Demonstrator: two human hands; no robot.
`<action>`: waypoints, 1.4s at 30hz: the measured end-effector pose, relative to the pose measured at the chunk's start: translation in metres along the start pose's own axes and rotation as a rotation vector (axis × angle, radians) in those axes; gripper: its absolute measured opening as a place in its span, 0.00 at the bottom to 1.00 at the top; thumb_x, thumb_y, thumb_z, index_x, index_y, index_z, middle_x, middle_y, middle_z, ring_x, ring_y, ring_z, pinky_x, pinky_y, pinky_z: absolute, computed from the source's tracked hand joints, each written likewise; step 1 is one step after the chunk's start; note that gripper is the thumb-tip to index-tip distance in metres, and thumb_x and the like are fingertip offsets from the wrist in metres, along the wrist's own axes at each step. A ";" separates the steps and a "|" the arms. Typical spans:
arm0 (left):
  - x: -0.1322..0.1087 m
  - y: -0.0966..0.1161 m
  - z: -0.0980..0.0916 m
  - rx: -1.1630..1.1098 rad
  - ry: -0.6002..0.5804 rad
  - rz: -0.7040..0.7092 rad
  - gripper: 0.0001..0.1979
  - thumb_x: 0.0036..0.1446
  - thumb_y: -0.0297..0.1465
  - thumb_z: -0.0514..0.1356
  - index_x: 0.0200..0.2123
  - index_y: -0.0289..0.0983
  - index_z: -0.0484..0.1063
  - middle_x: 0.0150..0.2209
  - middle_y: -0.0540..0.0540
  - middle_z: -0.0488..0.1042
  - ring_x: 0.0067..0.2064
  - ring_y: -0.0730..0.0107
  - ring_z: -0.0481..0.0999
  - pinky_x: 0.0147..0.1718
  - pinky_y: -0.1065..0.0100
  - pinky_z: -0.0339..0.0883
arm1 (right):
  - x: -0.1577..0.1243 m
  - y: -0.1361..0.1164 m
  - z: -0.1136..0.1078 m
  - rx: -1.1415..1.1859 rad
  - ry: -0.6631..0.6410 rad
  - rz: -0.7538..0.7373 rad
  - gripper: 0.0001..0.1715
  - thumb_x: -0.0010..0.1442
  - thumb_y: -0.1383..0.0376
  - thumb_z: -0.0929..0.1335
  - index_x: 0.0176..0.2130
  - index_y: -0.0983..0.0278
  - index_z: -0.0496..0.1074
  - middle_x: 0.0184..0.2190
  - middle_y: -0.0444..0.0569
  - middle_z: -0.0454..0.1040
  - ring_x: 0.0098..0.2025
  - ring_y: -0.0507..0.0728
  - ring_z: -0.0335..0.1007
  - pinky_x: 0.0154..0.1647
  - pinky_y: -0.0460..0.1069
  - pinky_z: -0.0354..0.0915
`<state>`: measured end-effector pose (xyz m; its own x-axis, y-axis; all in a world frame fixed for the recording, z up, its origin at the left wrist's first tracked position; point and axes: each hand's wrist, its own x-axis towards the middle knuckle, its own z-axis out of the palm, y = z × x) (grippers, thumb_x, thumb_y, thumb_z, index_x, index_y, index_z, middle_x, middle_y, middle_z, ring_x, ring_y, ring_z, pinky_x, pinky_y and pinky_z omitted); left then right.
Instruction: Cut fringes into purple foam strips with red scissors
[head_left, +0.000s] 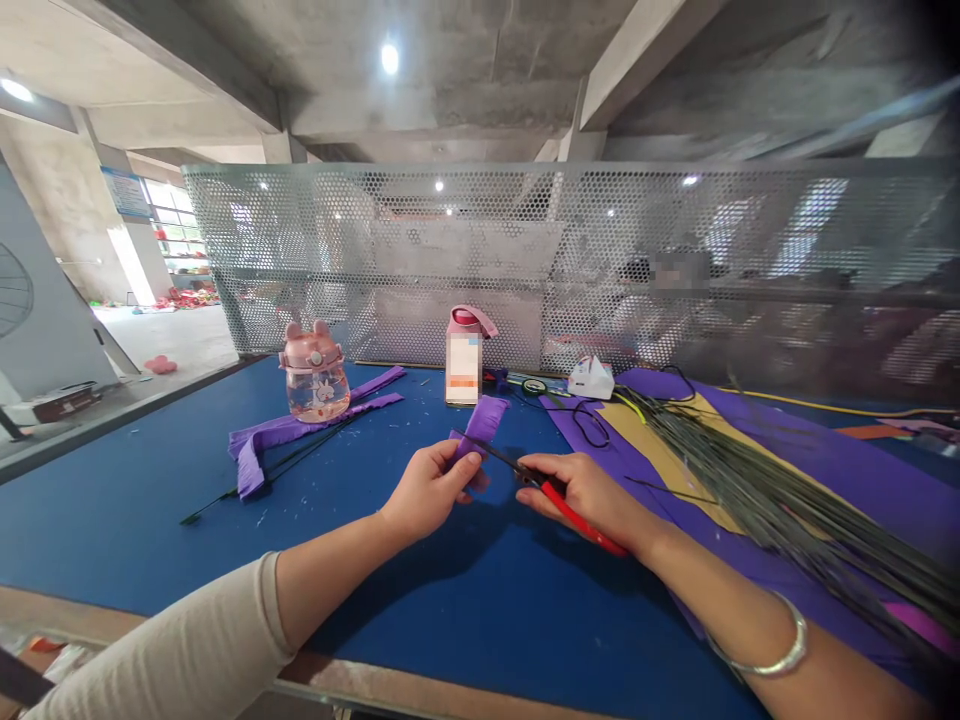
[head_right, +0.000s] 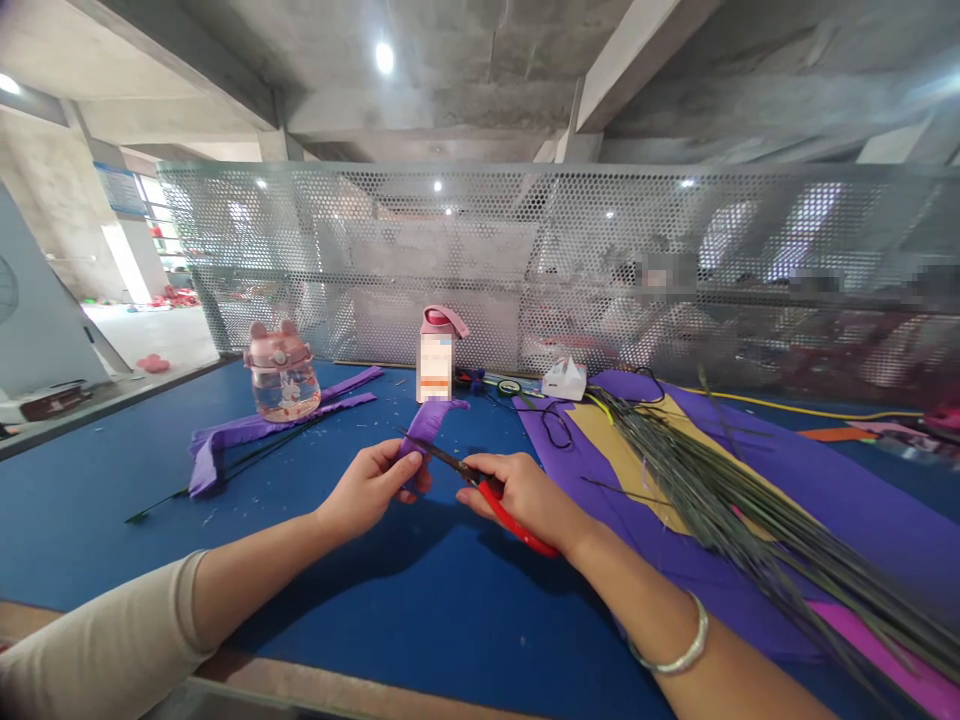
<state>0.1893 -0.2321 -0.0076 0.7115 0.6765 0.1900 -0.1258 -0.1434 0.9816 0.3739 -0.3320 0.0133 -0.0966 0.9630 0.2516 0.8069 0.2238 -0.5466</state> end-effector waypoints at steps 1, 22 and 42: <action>0.000 -0.001 0.000 -0.007 -0.008 -0.001 0.17 0.53 0.44 0.57 0.33 0.33 0.68 0.26 0.47 0.71 0.28 0.73 0.71 0.25 0.73 0.63 | 0.000 0.000 0.000 0.001 -0.005 0.003 0.14 0.58 0.57 0.64 0.36 0.66 0.70 0.23 0.42 0.62 0.23 0.49 0.51 0.22 0.43 0.52; 0.002 -0.004 0.003 -0.015 0.031 0.061 0.17 0.53 0.44 0.55 0.28 0.34 0.66 0.22 0.50 0.69 0.22 0.77 0.66 0.24 0.72 0.62 | 0.001 -0.007 0.006 0.173 -0.130 -0.057 0.39 0.49 0.37 0.62 0.44 0.65 0.63 0.26 0.40 0.54 0.26 0.50 0.45 0.24 0.44 0.48; 0.001 -0.002 0.002 -0.030 -0.011 0.054 0.18 0.51 0.45 0.57 0.26 0.34 0.66 0.22 0.50 0.69 0.22 0.76 0.67 0.25 0.72 0.63 | 0.002 -0.005 0.010 0.022 -0.003 -0.089 0.34 0.53 0.40 0.62 0.38 0.67 0.70 0.23 0.43 0.62 0.24 0.50 0.52 0.24 0.44 0.53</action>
<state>0.1915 -0.2327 -0.0091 0.7104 0.6606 0.2427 -0.1849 -0.1576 0.9700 0.3639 -0.3300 0.0088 -0.1695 0.9395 0.2976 0.7823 0.3120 -0.5392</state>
